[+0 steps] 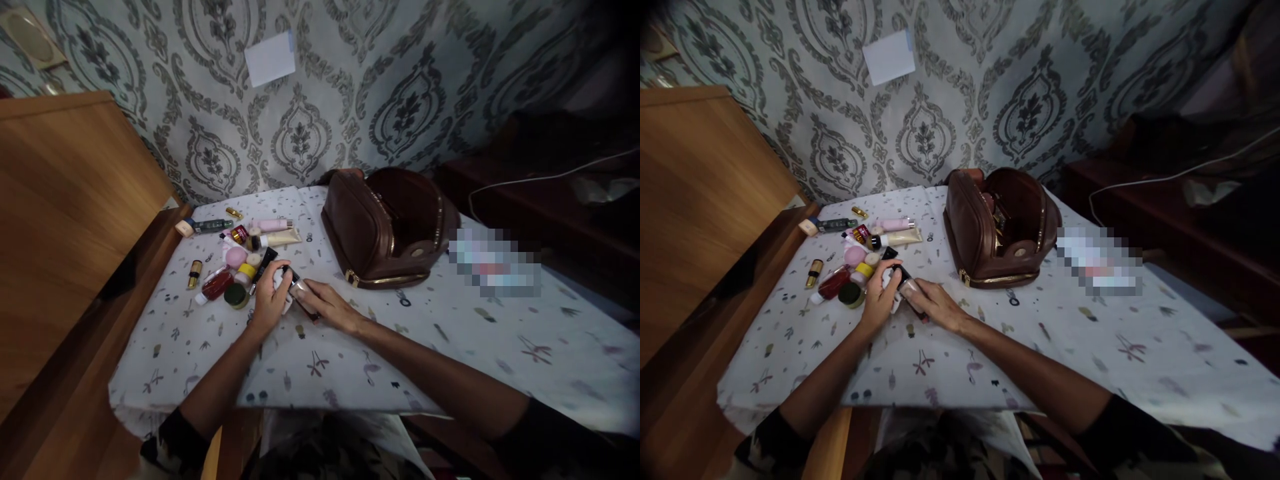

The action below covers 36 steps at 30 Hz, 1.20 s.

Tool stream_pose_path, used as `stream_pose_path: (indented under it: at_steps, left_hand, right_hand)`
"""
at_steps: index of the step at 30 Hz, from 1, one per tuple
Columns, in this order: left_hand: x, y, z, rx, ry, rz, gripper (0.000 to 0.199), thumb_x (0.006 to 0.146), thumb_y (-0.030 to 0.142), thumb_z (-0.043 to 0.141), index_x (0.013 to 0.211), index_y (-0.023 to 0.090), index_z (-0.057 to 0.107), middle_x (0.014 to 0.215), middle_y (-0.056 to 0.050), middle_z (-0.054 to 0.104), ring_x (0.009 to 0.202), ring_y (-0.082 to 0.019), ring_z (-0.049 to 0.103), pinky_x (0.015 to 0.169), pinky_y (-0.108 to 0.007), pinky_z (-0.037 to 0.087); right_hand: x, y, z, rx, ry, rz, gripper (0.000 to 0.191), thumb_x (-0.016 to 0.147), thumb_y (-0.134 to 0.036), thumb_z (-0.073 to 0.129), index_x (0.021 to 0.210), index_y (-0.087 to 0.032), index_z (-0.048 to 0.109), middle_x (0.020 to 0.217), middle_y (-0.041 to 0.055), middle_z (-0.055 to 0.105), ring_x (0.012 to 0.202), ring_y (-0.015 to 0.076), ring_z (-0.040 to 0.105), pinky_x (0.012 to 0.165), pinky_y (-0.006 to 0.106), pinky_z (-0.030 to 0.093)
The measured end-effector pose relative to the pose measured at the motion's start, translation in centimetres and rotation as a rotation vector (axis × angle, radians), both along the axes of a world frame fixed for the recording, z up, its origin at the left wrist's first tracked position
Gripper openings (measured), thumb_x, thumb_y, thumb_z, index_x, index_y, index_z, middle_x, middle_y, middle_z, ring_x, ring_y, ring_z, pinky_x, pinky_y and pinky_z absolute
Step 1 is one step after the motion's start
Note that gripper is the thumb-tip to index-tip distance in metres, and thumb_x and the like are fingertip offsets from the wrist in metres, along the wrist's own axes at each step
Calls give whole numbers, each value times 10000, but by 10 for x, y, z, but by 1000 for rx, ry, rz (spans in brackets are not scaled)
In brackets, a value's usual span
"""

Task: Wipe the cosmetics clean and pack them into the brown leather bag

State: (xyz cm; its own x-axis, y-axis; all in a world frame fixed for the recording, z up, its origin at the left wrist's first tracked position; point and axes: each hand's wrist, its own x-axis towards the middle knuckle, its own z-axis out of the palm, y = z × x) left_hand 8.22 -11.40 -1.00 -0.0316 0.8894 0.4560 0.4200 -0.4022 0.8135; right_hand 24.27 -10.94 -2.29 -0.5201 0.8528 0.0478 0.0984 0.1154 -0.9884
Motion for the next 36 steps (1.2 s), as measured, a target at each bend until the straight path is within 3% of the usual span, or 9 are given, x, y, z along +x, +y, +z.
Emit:
stream_pose_path:
  at_steps: [11,18,23,26,30,33,36]
  left_hand:
    - [-3,0,3,12,-2,-35,347,985,458,410,1069,205,633,1096,-70,690,1050,-211,615,961,-343,459]
    - [-13,4,-3,35,-129,103,512,1009,534,240,1246,246,591,1118,-72,630,1078,-210,580,987,-362,444]
    - [-7,-3,-6,246,286,-103,478,1026,428,278,1417,237,478,1398,-123,483,1318,-250,434,1129,-453,323]
    - [-5,-3,-7,228,444,-96,459,1024,345,317,1453,219,422,1465,-149,416,1375,-265,370,1141,-469,300]
    - [-9,1,-4,95,322,-65,411,1006,376,384,1365,202,485,1274,-126,564,1211,-235,528,1045,-396,406]
    - [-11,4,2,47,109,2,340,993,437,398,1106,187,599,1018,-71,639,990,-205,602,906,-333,461]
    - [-13,5,7,-15,-98,58,387,980,507,389,883,197,600,795,-16,584,783,-176,565,747,-295,457]
  right_hand:
    - [0,1,2,-17,-6,34,507,870,-704,475,770,-207,460,590,-45,488,495,114,490,476,241,400]
    - [0,1,2,-103,42,-32,520,868,-716,451,909,-200,512,671,-23,545,515,118,509,452,237,361]
    - [-1,3,-6,-8,40,-25,386,876,-591,551,905,-212,480,703,-38,520,588,119,511,532,242,436]
    - [0,4,-11,63,5,31,367,866,-556,578,909,-204,480,709,-39,510,590,119,511,538,245,436]
    - [1,2,-5,38,14,114,398,866,-564,568,973,-183,521,743,-23,520,605,124,523,541,245,425]
    - [1,-1,2,33,-2,133,440,855,-602,573,937,-170,543,708,-21,513,601,120,501,531,237,392]
    - [0,-3,6,8,20,133,537,831,-682,551,956,-160,576,687,-26,489,572,105,457,513,230,354]
